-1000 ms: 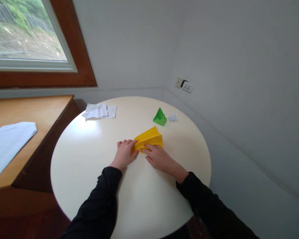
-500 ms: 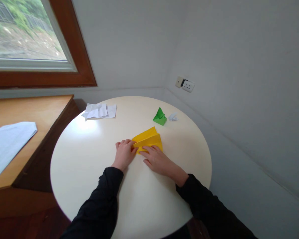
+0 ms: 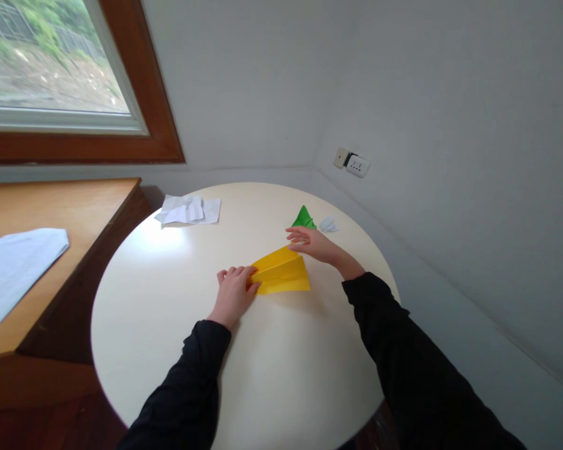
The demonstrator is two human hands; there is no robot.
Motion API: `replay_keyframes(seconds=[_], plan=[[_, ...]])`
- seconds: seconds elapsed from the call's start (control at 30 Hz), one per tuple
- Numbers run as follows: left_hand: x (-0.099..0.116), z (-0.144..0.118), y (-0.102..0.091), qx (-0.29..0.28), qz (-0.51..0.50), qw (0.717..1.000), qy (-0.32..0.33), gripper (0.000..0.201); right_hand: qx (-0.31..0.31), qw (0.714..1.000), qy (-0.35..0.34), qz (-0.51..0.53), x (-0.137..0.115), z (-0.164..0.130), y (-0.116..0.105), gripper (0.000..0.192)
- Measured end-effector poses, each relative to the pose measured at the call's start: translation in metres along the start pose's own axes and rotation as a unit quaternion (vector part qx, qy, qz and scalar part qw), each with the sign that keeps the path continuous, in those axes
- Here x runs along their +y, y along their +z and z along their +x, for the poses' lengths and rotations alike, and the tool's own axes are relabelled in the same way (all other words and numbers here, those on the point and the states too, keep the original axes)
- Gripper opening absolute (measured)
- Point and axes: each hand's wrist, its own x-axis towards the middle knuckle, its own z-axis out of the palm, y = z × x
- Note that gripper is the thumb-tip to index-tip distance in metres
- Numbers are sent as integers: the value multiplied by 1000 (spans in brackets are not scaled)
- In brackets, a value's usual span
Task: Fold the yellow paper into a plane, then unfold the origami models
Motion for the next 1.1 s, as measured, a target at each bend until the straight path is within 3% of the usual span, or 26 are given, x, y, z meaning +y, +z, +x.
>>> replay_keyframes(seconds=[0.13, 0.3, 0.43, 0.53, 0.6, 0.77, 0.9, 1.0, 1.1], plan=[[1, 0, 0, -6, -22, 1000, -15, 29, -50, 999, 19, 13, 12, 6, 6, 45], [1, -3, 0, -6, -51, 998, -43, 43, -53, 997, -7, 48, 29, 1, 10, 28], [2, -5, 1, -9, -17, 1000, -11, 27, -77, 996, -10, 30, 39, -13, 8, 21], [1, -5, 1, -6, -9, 1000, 4, 19, -113, 990, 16, 79, 45, -22, 9, 23], [1, -6, 2, -2, -11, 1000, 6, 19, -105, 986, 30, 125, 48, -26, 12, 28], [-3, -6, 4, 2, -17, 1000, 12, 17, -22, 984, 38, 173, 58, -21, 21, 49], [-5, -5, 6, 11, -30, 999, 11, 16, 66, 976, 24, 206, 59, -13, 25, 43], [-5, -4, 7, 14, -33, 999, 3, 14, 194, 967, -19, 164, 51, -14, 25, 30], [-4, -3, 8, 13, -30, 999, -4, 14, 343, 932, -109, 37, 30, -24, 25, 14]])
